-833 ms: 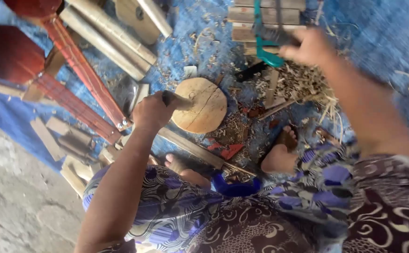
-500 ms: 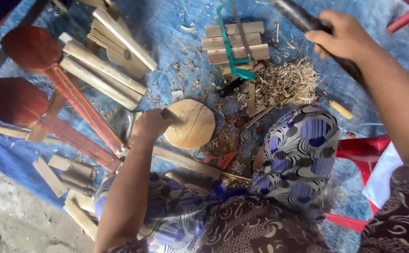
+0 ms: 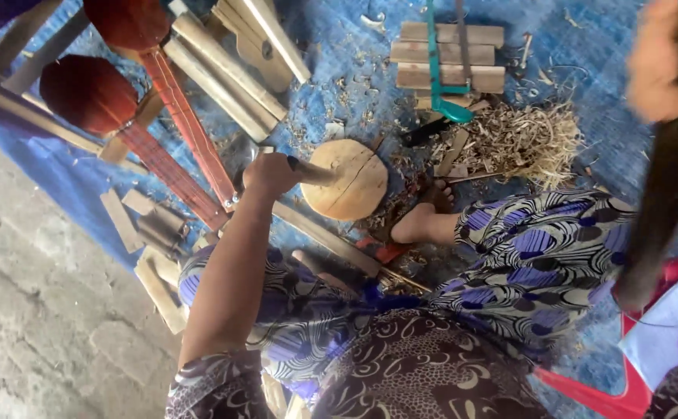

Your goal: Using a hand saw and carving tools to shape wooden components for instrument repair.

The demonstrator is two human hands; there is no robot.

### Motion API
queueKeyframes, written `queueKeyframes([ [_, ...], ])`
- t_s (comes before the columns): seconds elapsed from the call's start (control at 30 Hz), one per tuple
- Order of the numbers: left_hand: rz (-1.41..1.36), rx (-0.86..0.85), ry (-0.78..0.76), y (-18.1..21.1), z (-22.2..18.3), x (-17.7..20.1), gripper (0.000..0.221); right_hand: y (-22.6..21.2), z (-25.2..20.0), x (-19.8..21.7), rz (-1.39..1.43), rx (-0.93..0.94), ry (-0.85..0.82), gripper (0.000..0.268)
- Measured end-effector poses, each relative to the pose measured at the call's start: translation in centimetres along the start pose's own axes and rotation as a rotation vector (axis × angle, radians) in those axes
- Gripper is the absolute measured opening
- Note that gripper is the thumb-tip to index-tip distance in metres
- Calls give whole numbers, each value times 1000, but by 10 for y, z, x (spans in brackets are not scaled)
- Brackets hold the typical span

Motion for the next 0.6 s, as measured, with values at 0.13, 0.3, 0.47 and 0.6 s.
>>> queueKeyframes([
  [0.13, -155, -10, -129, 28, -106, 104, 51, 41, 124, -119, 72, 92, -372, 38],
  [0.3, -357, 65, -153, 23, -79, 70, 49, 184, 203, -115, 73, 159, 33, 46],
  [0.47, -224, 157, -108, -18, -21, -22, 51, 306, 252, -62, -510, -443, 446, 41],
  [0.6, -194, 145, -133, -18, -34, -10, 52, 396, 222, -34, -580, -678, 444, 60],
])
Point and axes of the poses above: each hand's wrist, its own z-axis towards the middle knuckle, its own x-axis out of the back of the hand, y = z × x, the point moved 1 cm from there along z, towards the middle knuckle, and after that the axes turned 9 degrees about z, right-handed, at the moved point
